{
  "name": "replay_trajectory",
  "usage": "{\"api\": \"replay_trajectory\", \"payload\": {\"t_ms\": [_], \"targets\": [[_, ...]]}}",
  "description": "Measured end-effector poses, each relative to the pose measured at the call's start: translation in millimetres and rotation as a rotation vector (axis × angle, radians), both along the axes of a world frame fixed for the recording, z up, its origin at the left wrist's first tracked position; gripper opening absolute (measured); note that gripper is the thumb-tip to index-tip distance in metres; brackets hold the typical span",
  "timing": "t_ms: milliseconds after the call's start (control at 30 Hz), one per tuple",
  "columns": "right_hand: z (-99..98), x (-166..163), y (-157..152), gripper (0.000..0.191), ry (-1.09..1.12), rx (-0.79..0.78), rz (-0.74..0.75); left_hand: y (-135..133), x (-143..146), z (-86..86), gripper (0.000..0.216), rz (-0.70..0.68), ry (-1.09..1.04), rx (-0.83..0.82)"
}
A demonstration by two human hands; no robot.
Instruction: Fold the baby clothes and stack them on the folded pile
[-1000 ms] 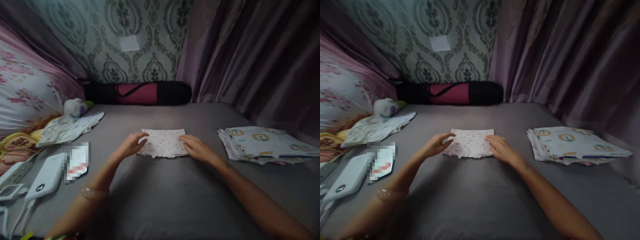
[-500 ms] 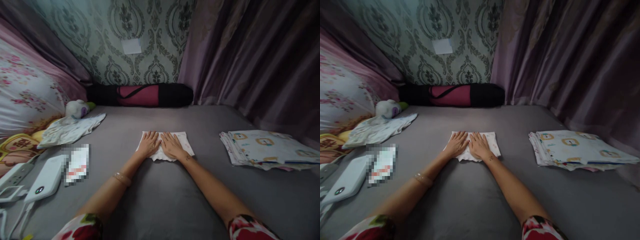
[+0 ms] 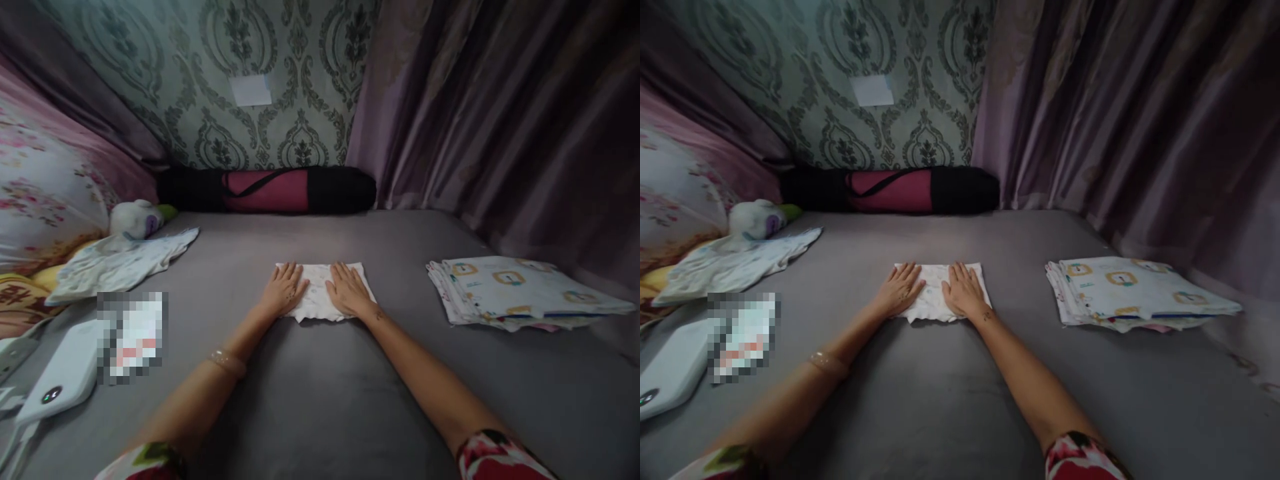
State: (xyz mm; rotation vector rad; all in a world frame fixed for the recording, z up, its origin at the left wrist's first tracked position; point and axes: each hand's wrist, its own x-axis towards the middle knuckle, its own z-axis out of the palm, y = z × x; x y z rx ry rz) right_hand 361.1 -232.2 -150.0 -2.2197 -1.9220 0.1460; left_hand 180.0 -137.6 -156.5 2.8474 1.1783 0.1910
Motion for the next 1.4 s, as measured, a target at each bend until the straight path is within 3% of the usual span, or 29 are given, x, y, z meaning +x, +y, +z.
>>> {"api": "replay_trajectory", "payload": {"t_ms": [200,400,500,600,733,967,1100,1200,1400], "targets": [[7.1,22,-6,0.062,0.06,0.011,-0.001,6,-11,1.9,0.062,0.005,-0.021,0.015],[-11.2,46,-13,0.065,0.003,-0.023,-0.021,16,-25,-4.9,0.063,0.032,-0.031,-0.075],[-9.4,46,-13,0.065,-0.022,-0.053,-0.021,21,-26,-5.7,0.063,0.017,-0.063,-0.128],[4.0,35,-10,0.063,-0.062,-0.06,-0.012,23,-30,-5.6,0.06,0.038,-0.122,-0.163],[15.4,4,1,0.062,-0.039,-0.009,0.118,19,-41,-10.1,0.057,0.087,-0.179,-0.121],[0.6,-16,17,0.064,0.022,-0.041,0.123,14,-47,-18.5,0.055,0.098,-0.226,-0.106],[9.5,-22,24,0.064,0.048,-0.108,0.113,20,-47,-23.6,0.05,0.135,-0.435,-0.154],[14.1,-42,34,0.063,0.049,-0.016,0.144,23,-49,-25.3,0.044,0.189,-0.641,-0.193],[-1.4,-66,45,0.062,0.039,0.018,0.147,25,-51,-25.4,0.036,0.283,-0.819,-0.197]]}}
